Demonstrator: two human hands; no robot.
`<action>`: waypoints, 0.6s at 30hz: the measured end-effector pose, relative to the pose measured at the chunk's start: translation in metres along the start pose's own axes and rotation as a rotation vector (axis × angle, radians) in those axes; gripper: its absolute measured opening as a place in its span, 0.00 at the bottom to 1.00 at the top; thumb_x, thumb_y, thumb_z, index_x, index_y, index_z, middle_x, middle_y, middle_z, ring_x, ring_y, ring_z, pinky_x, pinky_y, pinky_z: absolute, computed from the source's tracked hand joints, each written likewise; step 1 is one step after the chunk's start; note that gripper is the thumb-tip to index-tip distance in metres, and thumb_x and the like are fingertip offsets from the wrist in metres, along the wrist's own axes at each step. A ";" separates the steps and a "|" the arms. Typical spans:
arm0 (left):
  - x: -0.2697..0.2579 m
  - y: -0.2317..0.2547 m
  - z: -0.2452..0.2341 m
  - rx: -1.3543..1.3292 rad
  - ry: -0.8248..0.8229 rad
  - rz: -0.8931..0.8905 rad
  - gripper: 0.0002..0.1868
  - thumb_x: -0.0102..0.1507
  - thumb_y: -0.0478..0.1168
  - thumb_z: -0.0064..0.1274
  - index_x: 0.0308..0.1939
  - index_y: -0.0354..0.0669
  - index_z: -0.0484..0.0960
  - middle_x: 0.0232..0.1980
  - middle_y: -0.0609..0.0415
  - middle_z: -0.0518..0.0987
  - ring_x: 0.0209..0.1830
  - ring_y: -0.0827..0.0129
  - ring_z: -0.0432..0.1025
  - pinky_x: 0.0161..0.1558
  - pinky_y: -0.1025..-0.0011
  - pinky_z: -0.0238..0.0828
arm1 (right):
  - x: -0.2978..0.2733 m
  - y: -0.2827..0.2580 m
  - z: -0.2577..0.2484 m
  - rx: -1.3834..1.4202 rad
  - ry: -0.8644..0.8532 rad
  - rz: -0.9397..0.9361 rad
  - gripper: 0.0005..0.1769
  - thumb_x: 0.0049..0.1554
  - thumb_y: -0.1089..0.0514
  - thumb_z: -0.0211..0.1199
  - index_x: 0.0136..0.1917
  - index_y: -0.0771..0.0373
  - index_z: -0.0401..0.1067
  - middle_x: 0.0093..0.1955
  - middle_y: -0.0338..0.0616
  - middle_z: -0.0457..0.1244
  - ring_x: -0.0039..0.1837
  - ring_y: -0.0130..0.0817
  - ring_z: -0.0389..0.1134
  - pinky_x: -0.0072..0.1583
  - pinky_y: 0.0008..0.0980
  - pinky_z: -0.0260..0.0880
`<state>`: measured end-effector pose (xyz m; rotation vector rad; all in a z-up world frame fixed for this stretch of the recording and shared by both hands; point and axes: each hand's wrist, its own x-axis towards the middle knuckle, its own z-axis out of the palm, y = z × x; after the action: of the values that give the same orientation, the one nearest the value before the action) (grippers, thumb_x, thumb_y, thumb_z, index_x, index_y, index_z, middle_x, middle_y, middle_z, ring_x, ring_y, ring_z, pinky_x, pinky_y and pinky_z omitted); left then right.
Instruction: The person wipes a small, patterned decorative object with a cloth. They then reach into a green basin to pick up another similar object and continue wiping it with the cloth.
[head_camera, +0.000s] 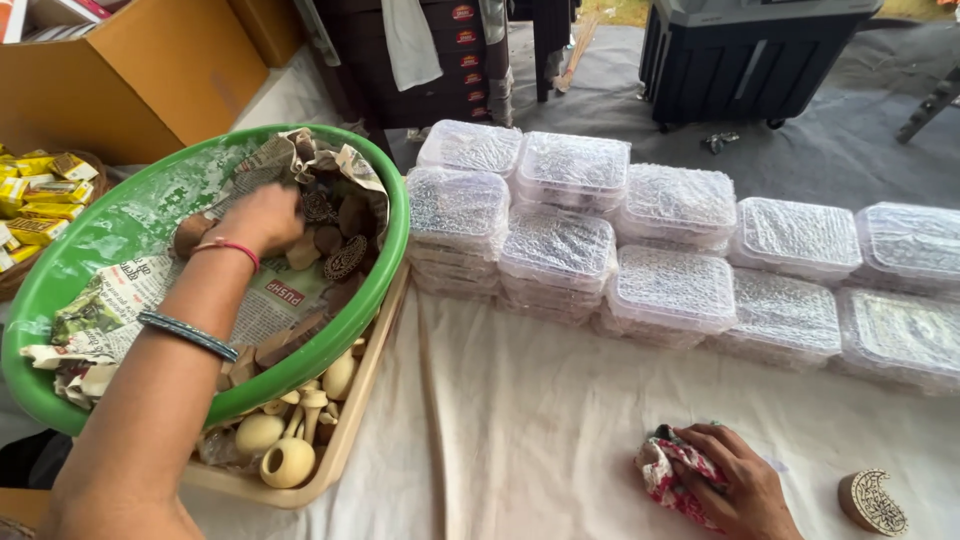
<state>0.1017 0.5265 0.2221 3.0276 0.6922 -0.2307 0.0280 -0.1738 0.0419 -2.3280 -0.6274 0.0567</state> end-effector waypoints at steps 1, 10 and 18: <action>-0.001 -0.006 0.010 -0.005 0.004 -0.001 0.25 0.65 0.47 0.53 0.64 0.41 0.82 0.63 0.35 0.80 0.64 0.45 0.75 0.67 0.54 0.73 | 0.002 0.000 0.000 -0.004 0.002 -0.004 0.28 0.46 0.54 0.71 0.61 0.53 0.76 0.61 0.44 0.68 0.61 0.44 0.73 0.59 0.38 0.74; -0.024 0.015 0.024 0.172 -0.156 -0.003 0.33 0.60 0.49 0.60 0.66 0.38 0.73 0.68 0.36 0.71 0.68 0.46 0.67 0.67 0.55 0.68 | 0.000 -0.007 -0.004 0.014 -0.055 0.080 0.29 0.46 0.56 0.69 0.63 0.53 0.75 0.63 0.42 0.67 0.62 0.43 0.73 0.59 0.38 0.75; -0.042 0.023 -0.024 0.151 -0.057 -0.025 0.23 0.65 0.45 0.58 0.63 0.42 0.79 0.67 0.36 0.75 0.67 0.41 0.70 0.67 0.52 0.70 | 0.002 -0.022 -0.010 0.017 -0.016 -0.005 0.26 0.49 0.55 0.68 0.62 0.56 0.75 0.61 0.45 0.68 0.59 0.46 0.73 0.59 0.40 0.73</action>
<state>0.0776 0.4887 0.2522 3.1405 0.7413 -0.3861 0.0226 -0.1652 0.0642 -2.3120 -0.6390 0.0782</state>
